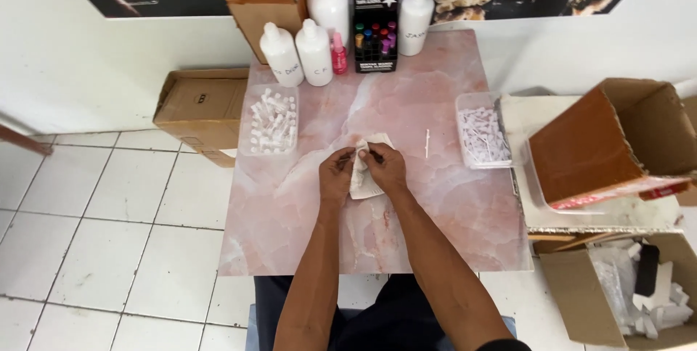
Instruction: The person is individually wrapping small perfume tester vials in white tissue paper at a workspace.
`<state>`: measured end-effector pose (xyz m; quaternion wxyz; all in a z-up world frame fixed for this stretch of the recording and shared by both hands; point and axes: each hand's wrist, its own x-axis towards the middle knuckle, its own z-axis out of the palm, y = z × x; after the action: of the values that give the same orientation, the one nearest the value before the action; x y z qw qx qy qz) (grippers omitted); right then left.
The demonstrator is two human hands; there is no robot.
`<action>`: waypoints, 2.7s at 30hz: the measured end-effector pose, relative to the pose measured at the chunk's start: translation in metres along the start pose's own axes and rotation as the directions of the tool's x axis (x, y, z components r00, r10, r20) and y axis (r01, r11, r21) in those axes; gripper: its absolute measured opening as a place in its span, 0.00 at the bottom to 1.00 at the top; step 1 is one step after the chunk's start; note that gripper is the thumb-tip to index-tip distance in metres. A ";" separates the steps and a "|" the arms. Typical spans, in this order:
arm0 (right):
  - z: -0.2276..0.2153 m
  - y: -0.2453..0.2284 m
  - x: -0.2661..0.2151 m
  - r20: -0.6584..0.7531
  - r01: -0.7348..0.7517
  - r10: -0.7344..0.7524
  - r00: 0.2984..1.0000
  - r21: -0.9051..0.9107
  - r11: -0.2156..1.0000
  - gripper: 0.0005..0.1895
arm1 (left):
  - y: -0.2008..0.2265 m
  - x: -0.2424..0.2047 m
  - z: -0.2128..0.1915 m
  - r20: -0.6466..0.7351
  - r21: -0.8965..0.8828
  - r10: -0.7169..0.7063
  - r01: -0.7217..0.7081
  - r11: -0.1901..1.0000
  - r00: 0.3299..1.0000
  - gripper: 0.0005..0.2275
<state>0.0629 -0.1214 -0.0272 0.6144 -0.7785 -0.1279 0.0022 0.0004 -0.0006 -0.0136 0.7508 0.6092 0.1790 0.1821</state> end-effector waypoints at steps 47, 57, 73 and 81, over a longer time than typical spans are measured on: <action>-0.024 -0.025 0.017 0.141 -0.112 0.090 0.986 0.160 0.981 0.11 | -0.012 0.010 0.015 -0.101 0.216 0.214 -0.189 0.958 0.971 0.10; -0.025 -0.017 0.016 0.156 -0.099 0.082 0.984 0.102 0.990 0.12 | -0.009 0.008 0.015 -0.092 0.254 0.203 -0.174 0.951 0.975 0.10; -0.028 -0.013 0.005 0.167 -0.036 0.023 0.986 0.072 0.997 0.14 | -0.007 0.005 0.016 -0.084 0.283 0.193 -0.162 0.945 0.978 0.10; -0.029 -0.012 -0.003 0.115 -0.052 0.044 0.992 0.074 0.996 0.13 | -0.004 -0.001 0.016 -0.049 0.254 0.190 -0.172 0.952 0.981 0.10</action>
<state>0.0624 -0.1473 -0.0093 0.6354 -0.7558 -0.1437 0.0662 0.0081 -0.0153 -0.0138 0.6415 0.7053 0.1713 0.2484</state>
